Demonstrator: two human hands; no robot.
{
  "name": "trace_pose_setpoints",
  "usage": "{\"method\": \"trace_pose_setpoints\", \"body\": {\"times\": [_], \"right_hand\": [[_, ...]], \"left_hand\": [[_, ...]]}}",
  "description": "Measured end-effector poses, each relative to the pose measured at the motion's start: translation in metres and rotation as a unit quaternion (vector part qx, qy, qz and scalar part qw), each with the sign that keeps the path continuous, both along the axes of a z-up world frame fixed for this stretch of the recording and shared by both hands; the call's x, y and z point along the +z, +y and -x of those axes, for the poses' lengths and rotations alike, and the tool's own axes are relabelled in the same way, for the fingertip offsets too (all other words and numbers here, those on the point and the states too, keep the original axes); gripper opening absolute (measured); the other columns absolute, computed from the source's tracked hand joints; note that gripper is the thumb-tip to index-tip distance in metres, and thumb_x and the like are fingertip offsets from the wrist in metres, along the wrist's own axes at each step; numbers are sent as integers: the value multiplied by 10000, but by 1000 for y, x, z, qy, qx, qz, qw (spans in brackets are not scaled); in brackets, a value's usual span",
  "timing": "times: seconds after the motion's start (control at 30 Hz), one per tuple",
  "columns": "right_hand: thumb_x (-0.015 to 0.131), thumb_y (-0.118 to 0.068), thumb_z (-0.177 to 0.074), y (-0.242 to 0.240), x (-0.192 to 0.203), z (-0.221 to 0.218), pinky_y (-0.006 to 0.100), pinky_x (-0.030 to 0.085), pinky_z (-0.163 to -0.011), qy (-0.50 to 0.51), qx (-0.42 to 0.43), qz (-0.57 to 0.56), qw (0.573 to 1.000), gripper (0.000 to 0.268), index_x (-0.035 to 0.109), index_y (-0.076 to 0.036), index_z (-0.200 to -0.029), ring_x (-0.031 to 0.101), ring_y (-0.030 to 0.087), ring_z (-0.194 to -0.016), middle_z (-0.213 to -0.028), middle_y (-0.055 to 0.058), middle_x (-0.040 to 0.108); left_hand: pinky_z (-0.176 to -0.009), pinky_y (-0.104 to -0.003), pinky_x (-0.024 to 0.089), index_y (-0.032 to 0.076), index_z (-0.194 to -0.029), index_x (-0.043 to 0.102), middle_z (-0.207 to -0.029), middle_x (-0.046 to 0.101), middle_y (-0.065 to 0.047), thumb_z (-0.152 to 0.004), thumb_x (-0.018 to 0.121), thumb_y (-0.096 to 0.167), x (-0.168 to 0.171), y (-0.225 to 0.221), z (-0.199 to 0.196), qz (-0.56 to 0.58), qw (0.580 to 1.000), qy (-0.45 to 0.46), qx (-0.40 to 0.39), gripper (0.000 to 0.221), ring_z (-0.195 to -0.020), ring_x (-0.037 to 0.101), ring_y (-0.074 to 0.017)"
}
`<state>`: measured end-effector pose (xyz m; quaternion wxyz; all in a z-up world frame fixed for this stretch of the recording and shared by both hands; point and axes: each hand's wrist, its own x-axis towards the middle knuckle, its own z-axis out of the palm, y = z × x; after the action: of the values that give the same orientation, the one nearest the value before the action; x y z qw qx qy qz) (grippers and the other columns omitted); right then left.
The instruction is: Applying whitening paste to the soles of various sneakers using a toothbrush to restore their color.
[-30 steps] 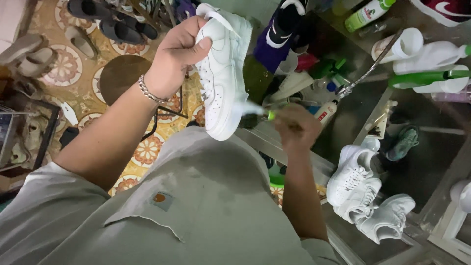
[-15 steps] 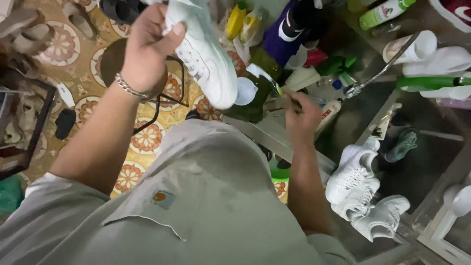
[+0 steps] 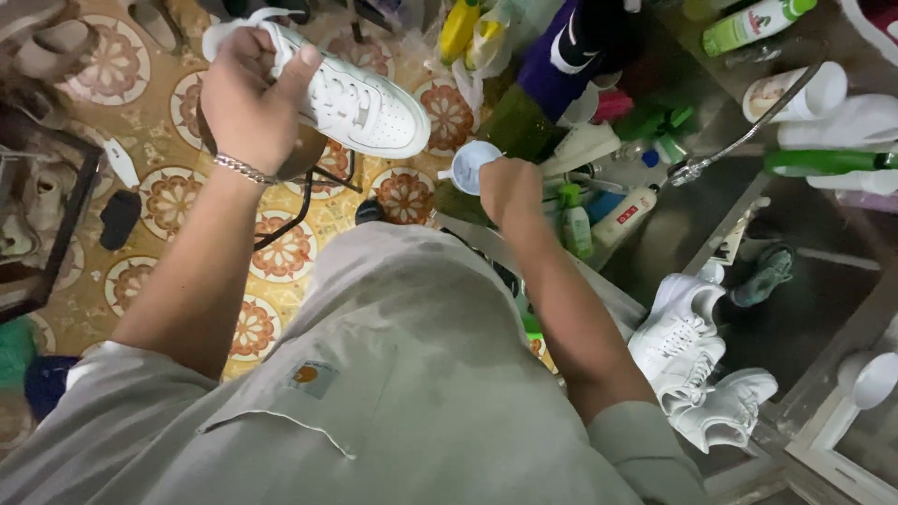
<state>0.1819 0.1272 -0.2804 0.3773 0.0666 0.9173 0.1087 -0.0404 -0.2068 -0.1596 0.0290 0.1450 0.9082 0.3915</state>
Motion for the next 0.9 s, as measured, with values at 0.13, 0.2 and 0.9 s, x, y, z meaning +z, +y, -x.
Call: {"method": "trace_pose_setpoints", "body": {"times": [0.13,0.2,0.9], "right_hand": [[713,-201,-1160,14,32,-4,443,644,-704,-27,-92,50,994,204,880,-123,-1073,842,351,-831,-948,89,848],[732,-388,-1239,36,14,-29,445,492,-545,203,20,57,977,452,818,-187,-843,763,301,-626,-727,19,785],[861,-80,-1117,27,109,-126,330,434,-657,657,-298,503,476,80,894,-57,-1186,539,118,-728,-886,0,748]], "left_hand": [[-677,-426,348,175,-1048,567,-833,433,66,-1314,1005,681,-29,0,4,15,1000,-4,2,720,-778,377,-162],[-689,-402,358,192,-989,566,-808,412,81,-1295,1070,602,-32,6,4,16,998,-48,26,718,-764,364,-148],[-769,-353,207,247,-720,173,-712,111,65,-1252,924,317,16,121,-24,-277,897,-328,-102,923,-696,134,-126]]}}
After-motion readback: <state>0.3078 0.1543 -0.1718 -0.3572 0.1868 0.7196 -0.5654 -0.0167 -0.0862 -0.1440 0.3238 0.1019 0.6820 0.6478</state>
